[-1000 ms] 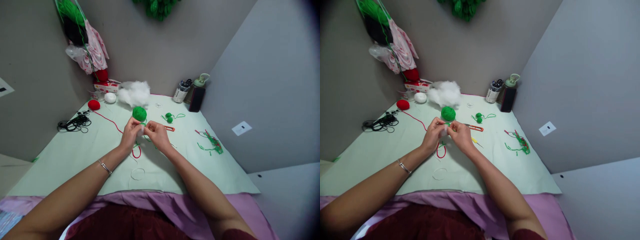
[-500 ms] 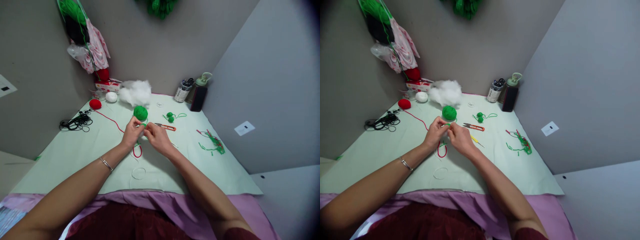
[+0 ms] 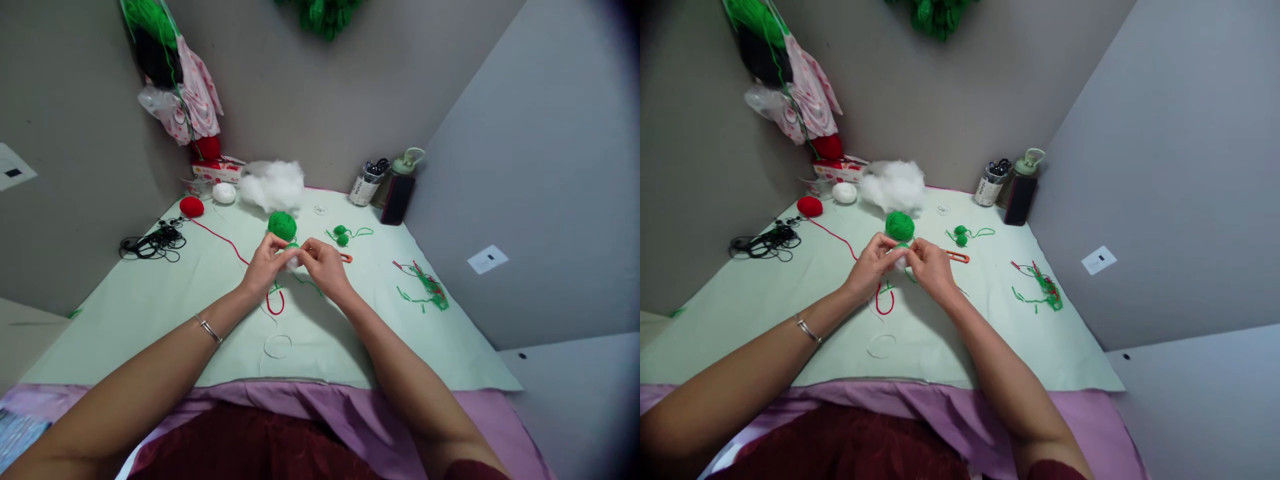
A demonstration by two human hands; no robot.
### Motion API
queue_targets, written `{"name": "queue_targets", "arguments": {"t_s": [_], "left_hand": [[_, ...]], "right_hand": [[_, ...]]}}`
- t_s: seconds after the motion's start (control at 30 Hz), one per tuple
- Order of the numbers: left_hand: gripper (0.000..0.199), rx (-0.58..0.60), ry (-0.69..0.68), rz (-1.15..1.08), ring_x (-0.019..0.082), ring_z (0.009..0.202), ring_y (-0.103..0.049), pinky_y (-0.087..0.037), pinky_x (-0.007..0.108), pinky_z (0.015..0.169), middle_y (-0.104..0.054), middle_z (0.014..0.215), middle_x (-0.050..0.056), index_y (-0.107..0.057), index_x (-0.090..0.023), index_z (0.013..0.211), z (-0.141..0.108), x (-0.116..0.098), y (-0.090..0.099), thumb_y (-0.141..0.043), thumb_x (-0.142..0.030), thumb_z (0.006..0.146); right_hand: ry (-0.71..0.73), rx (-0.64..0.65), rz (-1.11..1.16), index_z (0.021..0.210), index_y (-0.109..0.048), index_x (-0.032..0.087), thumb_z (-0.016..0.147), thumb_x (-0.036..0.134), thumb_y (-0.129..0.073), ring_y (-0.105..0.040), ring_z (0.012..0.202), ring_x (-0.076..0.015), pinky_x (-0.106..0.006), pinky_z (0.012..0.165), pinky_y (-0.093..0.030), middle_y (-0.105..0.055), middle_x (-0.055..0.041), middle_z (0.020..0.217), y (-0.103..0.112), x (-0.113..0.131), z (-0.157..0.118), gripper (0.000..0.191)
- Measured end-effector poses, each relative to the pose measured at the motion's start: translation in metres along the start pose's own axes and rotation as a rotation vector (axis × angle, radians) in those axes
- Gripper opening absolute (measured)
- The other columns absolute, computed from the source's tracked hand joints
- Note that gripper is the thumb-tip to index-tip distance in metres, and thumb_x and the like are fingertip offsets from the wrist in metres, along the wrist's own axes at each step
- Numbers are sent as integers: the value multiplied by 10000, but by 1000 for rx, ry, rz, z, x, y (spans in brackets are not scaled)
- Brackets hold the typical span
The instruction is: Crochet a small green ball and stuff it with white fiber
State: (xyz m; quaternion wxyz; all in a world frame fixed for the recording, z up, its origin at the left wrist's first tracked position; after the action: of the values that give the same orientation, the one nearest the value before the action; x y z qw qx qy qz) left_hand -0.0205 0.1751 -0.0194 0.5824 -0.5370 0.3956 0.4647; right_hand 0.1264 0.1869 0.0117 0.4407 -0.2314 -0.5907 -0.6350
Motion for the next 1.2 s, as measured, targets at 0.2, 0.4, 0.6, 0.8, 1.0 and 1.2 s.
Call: {"name": "queue_targets", "arguments": {"t_s": [0.2, 0.4, 0.6, 0.8, 1.0, 1.2], "left_hand": [[297, -85, -39, 62, 108, 645, -518, -405, 229, 596, -561, 739, -55, -549, -203, 783, 8, 4, 8, -820, -200, 664], [207, -136, -24, 43, 110, 626, -503, -393, 225, 586, -546, 688, -59, -558, -209, 785, 9, 7, 11, -745, -177, 702], [239, -66, 79, -53, 135, 654, -613, -501, 278, 639, -657, 822, -14, -632, -205, 960, 6, 6, 6, -726, -267, 749], [181, -28, 87, -57, 152, 753, -605, -458, 269, 695, -696, 839, 7, -729, -187, 915, 6, 6, 6, -757, -238, 743], [196, -34, 85, -80, 148, 726, -583, -436, 268, 681, -694, 850, 1, -715, -196, 931, 3, 4, 5, -760, -244, 747], [201, -37, 70, -84, 153, 738, -602, -461, 272, 704, -681, 833, 2, -674, -197, 929, 1, 2, 1, -750, -221, 744]], "right_hand": [[62, 89, -61, 785, -574, 226, 909, 248, -516, -504, 617, -162, -279, 631, -330, -651, 10, 680, -9, 15, -12, 139], [85, 70, -130, 820, -584, 236, 914, 216, -554, -479, 603, -166, -292, 634, -297, -605, 31, 646, -20, 19, -17, 101], [109, -42, -163, 723, -618, 232, 904, 278, -667, -552, 726, -189, -321, 708, -362, -649, -16, 756, 3, 8, -4, 193], [222, 26, 355, 705, -548, 235, 891, 352, -678, -653, 916, -210, -347, 769, -485, -719, -67, 1065, 8, 20, -5, 256], [107, -29, 298, 1023, -538, 256, 875, 313, -630, -479, 582, -105, -286, 585, -396, -698, -27, 1117, 10, 8, -3, 184], [171, 38, 8, 830, -611, 224, 878, 273, -596, -503, 662, -148, -294, 679, -350, -618, 30, 715, 0, 0, -2, 70]]}}
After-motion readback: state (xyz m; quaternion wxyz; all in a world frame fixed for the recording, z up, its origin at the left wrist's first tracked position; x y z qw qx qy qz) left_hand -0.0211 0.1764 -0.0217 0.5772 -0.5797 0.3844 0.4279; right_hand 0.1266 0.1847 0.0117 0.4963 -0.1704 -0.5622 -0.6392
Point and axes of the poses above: each hand's wrist, its own z-axis towards the middle knuckle, its own y-axis out of the back of the hand, x = y × z, the point moved 4 cm from there along z, towards the middle knuckle
